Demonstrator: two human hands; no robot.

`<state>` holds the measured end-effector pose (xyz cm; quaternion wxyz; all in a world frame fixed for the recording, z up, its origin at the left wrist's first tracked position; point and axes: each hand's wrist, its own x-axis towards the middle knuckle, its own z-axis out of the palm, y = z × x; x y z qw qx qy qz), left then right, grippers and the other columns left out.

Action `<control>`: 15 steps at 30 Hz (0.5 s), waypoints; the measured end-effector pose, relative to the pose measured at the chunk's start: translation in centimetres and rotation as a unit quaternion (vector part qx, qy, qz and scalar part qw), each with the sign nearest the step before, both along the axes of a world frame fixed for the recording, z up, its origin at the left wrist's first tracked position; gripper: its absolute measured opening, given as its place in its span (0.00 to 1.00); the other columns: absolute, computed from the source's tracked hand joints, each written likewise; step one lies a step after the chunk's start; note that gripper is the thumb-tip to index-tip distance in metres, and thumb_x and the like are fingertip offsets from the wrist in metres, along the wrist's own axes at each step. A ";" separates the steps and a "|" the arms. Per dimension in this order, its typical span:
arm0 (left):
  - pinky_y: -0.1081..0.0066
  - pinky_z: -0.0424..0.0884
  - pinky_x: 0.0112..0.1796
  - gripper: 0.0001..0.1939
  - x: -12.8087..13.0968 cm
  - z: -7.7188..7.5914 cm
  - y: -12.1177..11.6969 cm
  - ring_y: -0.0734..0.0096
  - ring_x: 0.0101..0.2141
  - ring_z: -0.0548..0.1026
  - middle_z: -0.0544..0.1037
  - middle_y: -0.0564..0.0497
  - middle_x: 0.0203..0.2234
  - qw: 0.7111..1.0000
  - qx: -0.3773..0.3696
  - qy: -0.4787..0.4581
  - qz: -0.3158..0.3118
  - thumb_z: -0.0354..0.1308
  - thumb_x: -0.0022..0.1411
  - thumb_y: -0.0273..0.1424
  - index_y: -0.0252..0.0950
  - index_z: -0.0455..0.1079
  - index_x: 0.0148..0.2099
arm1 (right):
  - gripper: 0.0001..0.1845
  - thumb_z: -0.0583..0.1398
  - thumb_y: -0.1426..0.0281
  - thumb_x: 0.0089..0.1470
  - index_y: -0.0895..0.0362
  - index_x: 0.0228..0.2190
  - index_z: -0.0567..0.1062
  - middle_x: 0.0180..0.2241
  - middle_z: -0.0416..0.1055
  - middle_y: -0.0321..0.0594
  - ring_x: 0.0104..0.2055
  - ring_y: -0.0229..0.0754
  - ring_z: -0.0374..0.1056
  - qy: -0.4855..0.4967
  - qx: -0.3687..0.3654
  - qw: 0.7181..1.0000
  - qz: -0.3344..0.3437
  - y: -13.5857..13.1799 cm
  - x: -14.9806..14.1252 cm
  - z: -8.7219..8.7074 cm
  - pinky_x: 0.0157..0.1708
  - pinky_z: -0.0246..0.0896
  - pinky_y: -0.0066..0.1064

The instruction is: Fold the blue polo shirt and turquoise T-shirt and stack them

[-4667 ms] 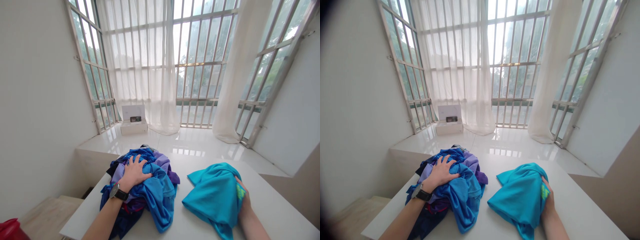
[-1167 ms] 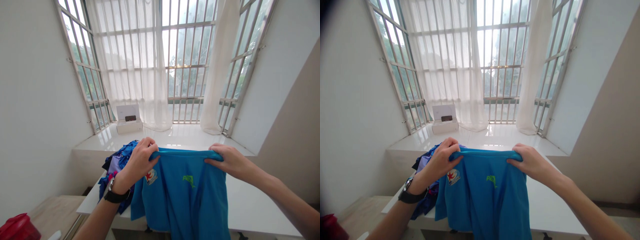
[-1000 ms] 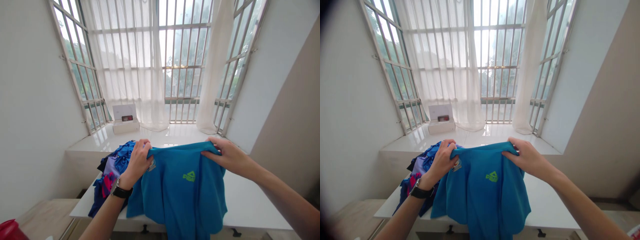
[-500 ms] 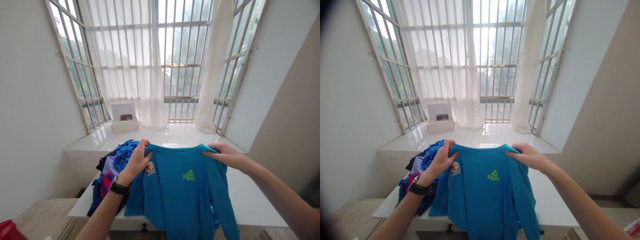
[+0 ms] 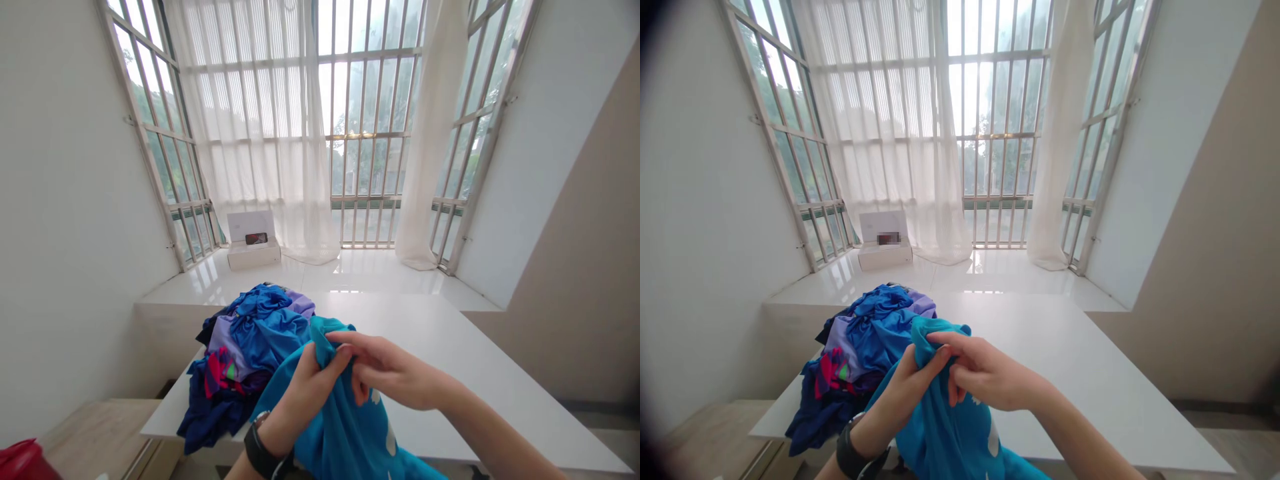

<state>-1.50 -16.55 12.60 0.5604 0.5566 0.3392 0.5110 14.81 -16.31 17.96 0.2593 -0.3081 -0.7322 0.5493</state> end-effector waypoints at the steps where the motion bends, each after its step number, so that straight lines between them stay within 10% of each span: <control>1: 0.71 0.72 0.31 0.23 -0.4 0.0 0.1 0.69 0.28 0.74 0.75 0.53 0.23 1.000 -0.006 0.002 0.024 0.63 0.58 0.52 0.35 0.73 0.32 | 0.26 0.57 0.63 0.58 0.48 0.58 0.64 0.29 0.72 0.32 0.26 0.38 0.70 -0.018 0.047 0.998 -0.035 -0.3 0.2 -0.1 0.30 0.68 0.34; 6: 0.67 0.75 0.40 0.20 -3.1 1.1 -0.6 0.62 0.39 0.77 0.80 0.52 0.34 0.995 -0.098 -0.023 0.018 0.67 0.57 0.48 0.38 0.74 0.43 | 0.33 0.63 0.60 0.54 0.47 0.60 0.60 0.49 0.71 0.42 0.50 0.47 0.68 -0.063 0.238 0.945 -0.214 -0.4 1.2 -1.7 0.54 0.64 0.47; 11: 0.61 0.75 0.46 0.23 -5.8 2.8 -1.8 0.55 0.46 0.78 0.81 0.49 0.43 0.981 -0.157 -0.023 -0.116 0.68 0.57 0.44 0.40 0.73 0.52 | 0.50 0.73 0.55 0.39 0.48 0.61 0.62 0.65 0.57 0.44 0.65 0.55 0.55 -0.048 0.099 0.994 -0.017 1.6 1.5 -2.9 0.64 0.52 0.47; 15: 0.54 0.74 0.49 0.25 -7.0 3.2 -2.0 0.51 0.45 0.79 0.82 0.46 0.41 0.974 -0.170 -0.065 -0.138 0.70 0.54 0.43 0.37 0.73 0.51 | 0.24 0.70 0.60 0.45 0.53 0.45 0.77 0.51 0.71 0.42 0.53 0.51 0.66 -0.031 0.124 0.990 0.058 2.1 0.2 -3.2 0.57 0.60 0.44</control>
